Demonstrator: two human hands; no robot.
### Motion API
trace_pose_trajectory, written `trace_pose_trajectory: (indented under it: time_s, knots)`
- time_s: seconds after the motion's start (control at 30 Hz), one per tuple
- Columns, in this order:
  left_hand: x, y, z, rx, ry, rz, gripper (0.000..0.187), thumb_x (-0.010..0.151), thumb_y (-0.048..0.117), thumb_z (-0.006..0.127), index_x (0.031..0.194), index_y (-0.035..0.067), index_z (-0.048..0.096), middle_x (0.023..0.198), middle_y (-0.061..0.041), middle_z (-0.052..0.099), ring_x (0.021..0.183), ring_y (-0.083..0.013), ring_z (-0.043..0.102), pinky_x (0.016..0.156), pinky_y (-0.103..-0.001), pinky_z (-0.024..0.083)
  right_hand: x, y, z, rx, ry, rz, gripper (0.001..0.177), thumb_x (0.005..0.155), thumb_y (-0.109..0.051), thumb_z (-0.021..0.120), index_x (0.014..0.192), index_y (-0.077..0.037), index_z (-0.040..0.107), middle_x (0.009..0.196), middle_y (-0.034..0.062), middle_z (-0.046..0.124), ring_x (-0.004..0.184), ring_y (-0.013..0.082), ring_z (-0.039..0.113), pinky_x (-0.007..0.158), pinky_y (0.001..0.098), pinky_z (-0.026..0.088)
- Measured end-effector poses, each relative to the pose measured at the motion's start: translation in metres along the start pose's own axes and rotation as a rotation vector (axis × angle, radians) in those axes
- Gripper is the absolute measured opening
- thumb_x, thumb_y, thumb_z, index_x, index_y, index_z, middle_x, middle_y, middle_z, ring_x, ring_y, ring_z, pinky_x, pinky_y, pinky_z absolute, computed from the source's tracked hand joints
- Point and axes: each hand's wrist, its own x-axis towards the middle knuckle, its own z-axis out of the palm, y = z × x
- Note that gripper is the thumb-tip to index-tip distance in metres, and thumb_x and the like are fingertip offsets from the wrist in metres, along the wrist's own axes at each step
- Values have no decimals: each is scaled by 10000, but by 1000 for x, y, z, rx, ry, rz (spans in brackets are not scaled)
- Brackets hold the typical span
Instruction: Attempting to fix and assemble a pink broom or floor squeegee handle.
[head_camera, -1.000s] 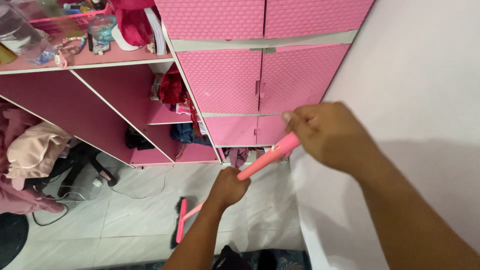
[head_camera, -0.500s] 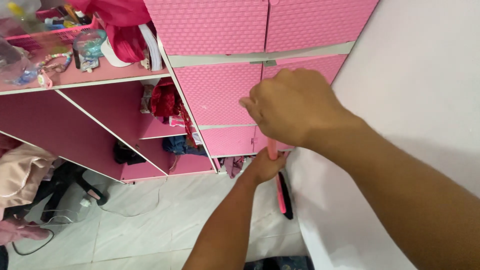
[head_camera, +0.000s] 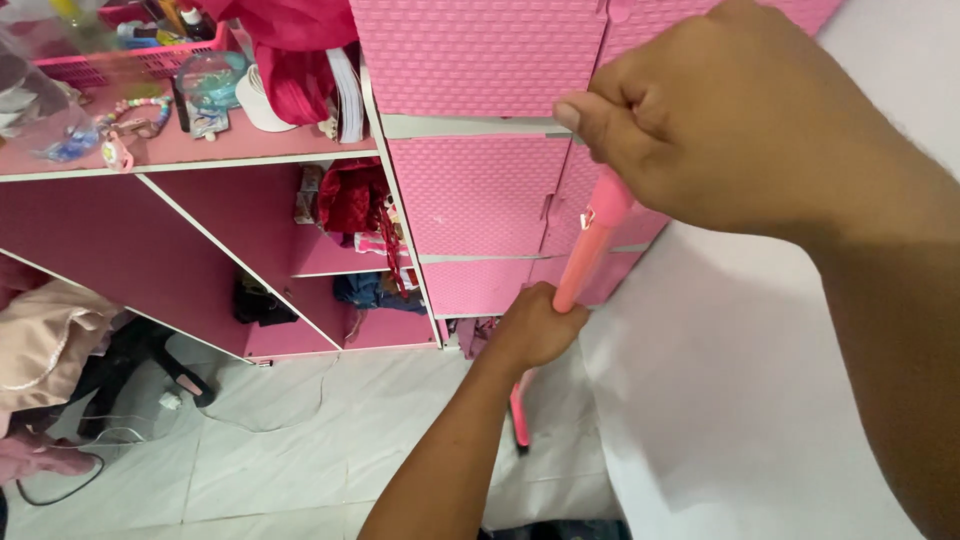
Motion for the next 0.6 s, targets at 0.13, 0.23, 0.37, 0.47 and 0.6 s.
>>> trace_pose_trajectory:
  time_s: [0.13,0.23,0.37,0.47,0.6]
  knots:
    - [29,-35,28,-216,-95,63,348,824,292,610,826,-39,714,741,-157,698,712,-280,673,725,-441,548,22,-17,46,-135,2,-157,504,1018,-470,500,744,-112,725,632,127,657,619,356,646,628,507,526]
    - [32,-73,31,-416,-94,137,291,833,266,580,913,11,696,790,-65,688,773,-214,648,738,-421,540,32,-44,77,-161,-94,-260,479,1013,-488,477,802,-140,729,668,140,686,640,370,677,622,519,535]
    - [6,-97,-7,-384,70,100,262,814,255,619,904,15,677,826,-75,697,809,-209,648,765,-401,538,37,-57,84,-13,-230,-314,481,1030,-477,453,785,-143,698,661,137,707,655,353,684,690,506,525]
    - [-13,-86,-38,-101,108,-141,351,863,272,597,827,-68,681,763,-234,707,729,-342,699,738,-456,542,38,-46,80,151,-89,-374,447,994,-416,509,707,-128,693,650,117,703,645,363,663,661,525,496]
    - [-23,-50,-51,-16,168,-152,343,817,289,609,870,-35,711,823,-271,719,787,-406,699,762,-474,535,26,-23,51,146,73,-425,389,994,-371,561,746,-102,693,606,108,663,582,353,636,648,488,499]
